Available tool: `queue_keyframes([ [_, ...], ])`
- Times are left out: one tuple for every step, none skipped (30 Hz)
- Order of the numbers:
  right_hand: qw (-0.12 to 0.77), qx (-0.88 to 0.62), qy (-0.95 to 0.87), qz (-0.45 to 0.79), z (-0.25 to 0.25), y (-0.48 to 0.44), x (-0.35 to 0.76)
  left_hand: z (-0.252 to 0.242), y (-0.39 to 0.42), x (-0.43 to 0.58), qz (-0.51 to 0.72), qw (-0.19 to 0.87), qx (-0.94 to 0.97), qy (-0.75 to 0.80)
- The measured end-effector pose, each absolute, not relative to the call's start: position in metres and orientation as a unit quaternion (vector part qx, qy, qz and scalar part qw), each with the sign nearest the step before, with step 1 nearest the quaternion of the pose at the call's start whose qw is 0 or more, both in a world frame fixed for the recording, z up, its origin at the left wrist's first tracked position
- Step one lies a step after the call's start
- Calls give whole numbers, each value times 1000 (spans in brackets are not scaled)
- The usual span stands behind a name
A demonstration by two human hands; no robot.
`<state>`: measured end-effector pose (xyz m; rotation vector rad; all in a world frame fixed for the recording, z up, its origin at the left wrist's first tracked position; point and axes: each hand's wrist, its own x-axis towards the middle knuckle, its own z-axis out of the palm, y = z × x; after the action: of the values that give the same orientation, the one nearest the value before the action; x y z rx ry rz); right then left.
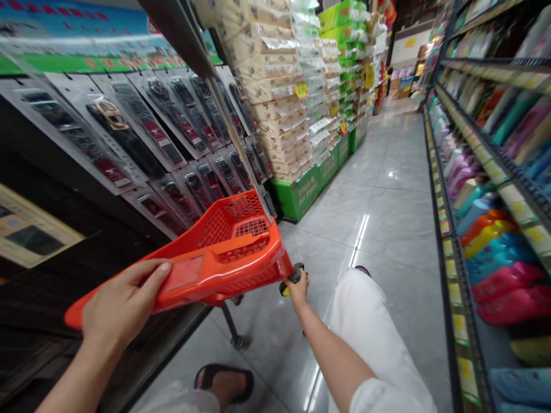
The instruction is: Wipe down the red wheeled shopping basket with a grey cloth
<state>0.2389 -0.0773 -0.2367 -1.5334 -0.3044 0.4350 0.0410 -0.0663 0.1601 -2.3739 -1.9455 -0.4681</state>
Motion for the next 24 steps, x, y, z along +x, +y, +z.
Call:
queue_keyframes([
  [684,-693,-123,192,-225,-79,236,160,-67,42,-148,16,-766,-625],
  [679,-700,-107,194,-212,-80,233,161,-68,44,-143,16,-768,-624],
  [676,-703,-98,197,-199,-82,230,161,-69,45,-137,17,-771,-621],
  [680,-698,-106,199,-185,-84,229,162,-70,46,-129,21,-773,-621],
  [686,-689,-122,199,-171,-86,228,163,-71,47,-121,25,-775,-619],
  [692,-680,-141,197,-158,-89,229,164,-73,48,-115,30,-778,-617],
  [700,-669,-159,193,-144,-92,230,164,-74,49,-112,35,-781,-614],
  [709,-656,-176,188,-131,-94,233,165,-76,50,-110,37,-787,-606],
  [721,-641,-189,183,-118,-97,237,165,-77,52,-109,37,-794,-596],
  [737,-620,-200,181,-103,-100,241,166,-79,53,-108,35,-802,-587],
  [758,-591,-208,184,-88,-102,246,166,-80,55,-106,31,-809,-578],
  [782,-551,-216,194,-73,-105,251,167,-82,57,-104,28,-813,-572],
  [807,-504,-225,210,-56,-108,256,167,-84,59,-102,26,-815,-569],
  [829,-452,-231,233,-40,-112,262,168,-86,61,-100,27,-816,-569],
  [846,-405,-233,259,-25,-116,267,169,-87,62,-99,29,-815,-569],
  [854,-368,-232,284,-11,-122,271,170,-88,64,-98,30,-815,-570],
  [857,-346,-227,305,1,-129,275,171,-89,64,-98,31,-816,-569],
  [856,-339,-223,321,11,-138,278,172,-90,65,-98,29,-817,-568],
  [852,-340,-221,331,19,-147,280,173,-90,64,-98,26,-818,-565],
  [847,-346,-227,333,25,-157,282,174,-89,63,-99,22,-819,-564],
  [842,-354,-240,327,30,-166,284,174,-89,61,-100,19,-819,-564],
  [837,-363,-262,313,34,-173,286,174,-87,58,-101,16,-818,-565],
  [831,-376,-290,289,39,-178,288,174,-86,56,-102,14,-816,-568],
  [822,-393,-324,254,43,-180,291,174,-84,55,-104,13,-814,-572],
])
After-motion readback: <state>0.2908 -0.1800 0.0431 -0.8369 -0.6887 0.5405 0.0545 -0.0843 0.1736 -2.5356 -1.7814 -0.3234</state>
